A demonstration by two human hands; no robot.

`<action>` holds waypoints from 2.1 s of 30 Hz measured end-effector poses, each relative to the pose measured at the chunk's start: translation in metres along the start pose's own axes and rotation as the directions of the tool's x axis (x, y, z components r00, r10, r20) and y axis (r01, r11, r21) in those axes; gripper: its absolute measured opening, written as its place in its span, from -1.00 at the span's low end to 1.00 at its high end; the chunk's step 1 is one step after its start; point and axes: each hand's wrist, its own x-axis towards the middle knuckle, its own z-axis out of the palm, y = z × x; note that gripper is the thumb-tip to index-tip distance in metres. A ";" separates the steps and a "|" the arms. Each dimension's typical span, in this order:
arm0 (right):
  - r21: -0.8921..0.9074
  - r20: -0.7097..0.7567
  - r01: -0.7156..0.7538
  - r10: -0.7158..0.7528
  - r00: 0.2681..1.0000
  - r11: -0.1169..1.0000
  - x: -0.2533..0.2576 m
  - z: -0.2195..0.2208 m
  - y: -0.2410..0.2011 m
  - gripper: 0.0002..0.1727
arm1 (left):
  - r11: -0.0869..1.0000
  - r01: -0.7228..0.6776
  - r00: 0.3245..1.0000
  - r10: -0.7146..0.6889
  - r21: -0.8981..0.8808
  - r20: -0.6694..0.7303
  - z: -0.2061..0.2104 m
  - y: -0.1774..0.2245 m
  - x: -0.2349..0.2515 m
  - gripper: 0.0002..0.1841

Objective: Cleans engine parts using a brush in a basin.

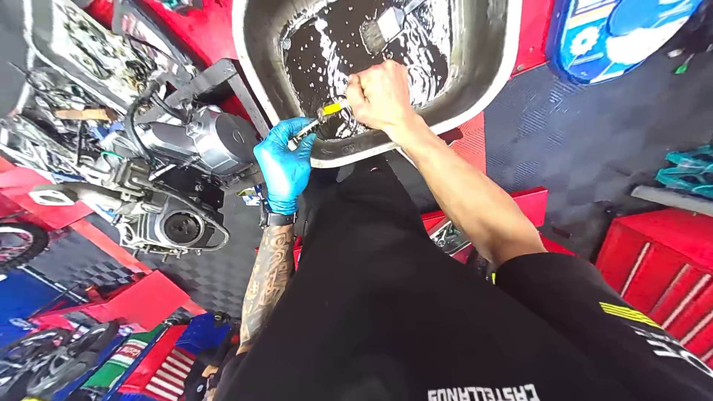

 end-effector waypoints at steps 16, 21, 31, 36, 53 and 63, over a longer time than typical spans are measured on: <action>-0.004 0.022 -0.162 0.162 0.986 0.987 -0.009 0.029 0.029 -0.43 | 0.998 0.021 1.000 -0.021 -0.054 -0.010 -0.011 -0.012 0.009 -0.77; 0.193 -0.067 -0.068 0.082 0.994 0.979 -0.007 0.021 -0.018 -0.48 | 1.000 0.018 1.000 -0.018 -0.024 0.001 -0.003 -0.012 0.000 -0.73; 0.103 -0.105 -0.089 0.099 0.989 0.991 -0.010 0.030 -0.020 -0.45 | 0.998 0.057 0.998 -0.057 -0.013 0.008 -0.008 -0.012 0.003 -0.71; -0.206 0.158 -0.330 0.364 0.918 0.921 -0.019 0.039 0.053 -0.33 | 0.919 0.109 0.989 -0.139 -0.379 -0.055 -0.012 -0.005 0.007 -0.67; -0.124 0.398 -0.219 0.251 0.882 0.968 -0.009 0.051 0.071 -0.44 | 0.720 0.256 0.961 -0.261 -0.646 0.090 -0.002 -0.044 0.001 -0.67; -0.116 -0.231 0.187 -0.210 0.950 0.975 -0.006 0.026 -0.032 -0.51 | 0.976 0.083 0.996 -0.088 -0.203 -0.015 0.009 -0.020 -0.014 -0.73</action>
